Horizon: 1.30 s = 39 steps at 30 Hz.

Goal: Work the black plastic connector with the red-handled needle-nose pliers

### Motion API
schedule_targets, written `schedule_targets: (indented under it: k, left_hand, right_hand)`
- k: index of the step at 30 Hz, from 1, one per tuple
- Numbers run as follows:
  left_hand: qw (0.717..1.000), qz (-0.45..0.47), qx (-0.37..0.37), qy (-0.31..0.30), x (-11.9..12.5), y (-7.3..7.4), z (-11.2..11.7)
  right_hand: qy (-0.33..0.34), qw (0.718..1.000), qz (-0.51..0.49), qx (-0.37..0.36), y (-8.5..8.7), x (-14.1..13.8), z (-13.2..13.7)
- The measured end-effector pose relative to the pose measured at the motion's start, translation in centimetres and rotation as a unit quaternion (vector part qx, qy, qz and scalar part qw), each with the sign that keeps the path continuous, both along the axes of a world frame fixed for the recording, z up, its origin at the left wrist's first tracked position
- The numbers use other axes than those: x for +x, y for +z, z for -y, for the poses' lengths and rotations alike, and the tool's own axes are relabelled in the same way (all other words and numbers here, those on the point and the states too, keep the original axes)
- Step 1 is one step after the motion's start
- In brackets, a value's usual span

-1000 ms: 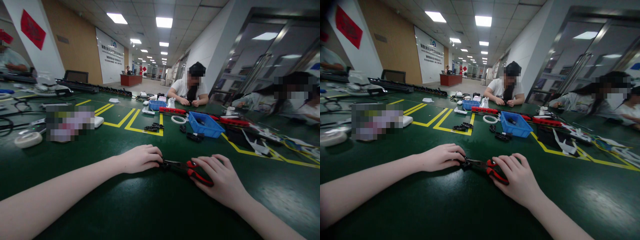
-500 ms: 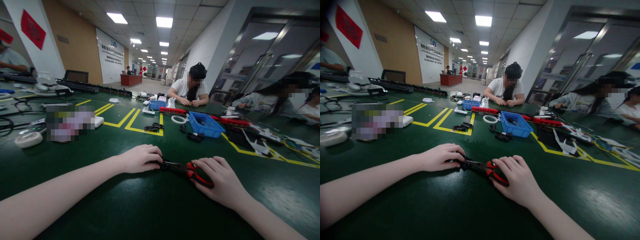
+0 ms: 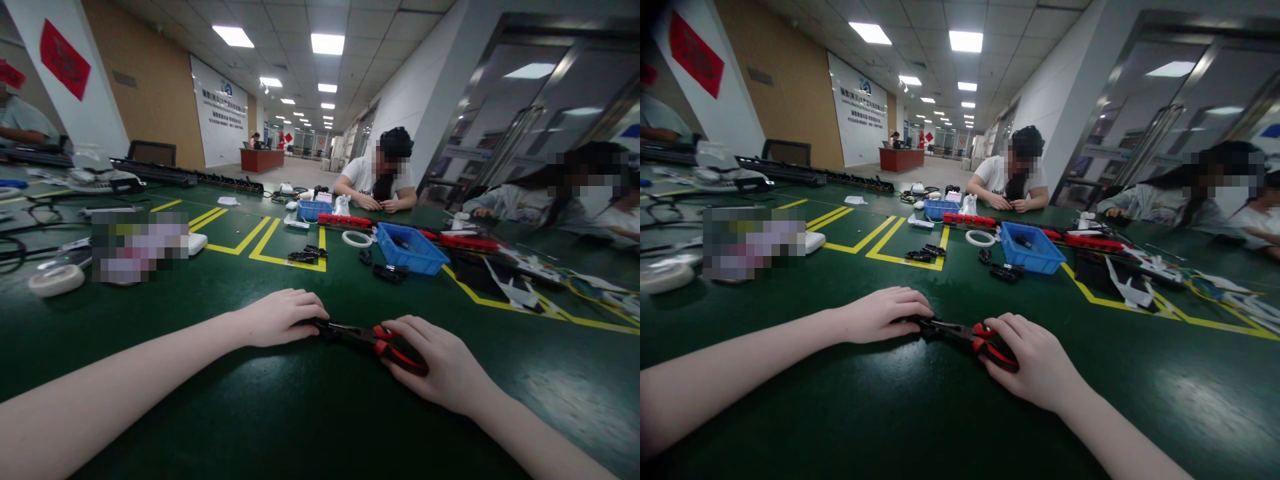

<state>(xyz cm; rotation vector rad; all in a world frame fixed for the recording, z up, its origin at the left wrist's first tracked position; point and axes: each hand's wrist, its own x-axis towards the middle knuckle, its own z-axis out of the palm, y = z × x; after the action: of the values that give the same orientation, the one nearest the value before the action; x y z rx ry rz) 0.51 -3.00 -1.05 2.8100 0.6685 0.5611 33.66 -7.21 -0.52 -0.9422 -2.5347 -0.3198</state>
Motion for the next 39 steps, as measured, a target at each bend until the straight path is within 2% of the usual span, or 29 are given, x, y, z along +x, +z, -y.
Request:
schedule_targets:
  k: [14,22,39]
  left_hand:
    - [1.000,-0.002,-0.006,-0.014,-0.01,-0.02,-0.25]
    - [1.000,0.006,-0.005,-0.012,0.01,-0.15,-0.29]
    - [1.000,0.003,-0.016,-0.012,-0.11,0.01,-0.26]
  right_hand:
    - [0.003,0.998,0.006,0.068,-0.03,-0.16,0.07]
    - [-0.006,0.999,0.001,0.047,0.15,-0.10,0.07]
    - [-0.008,0.998,0.001,0.068,0.05,-0.15,0.19]
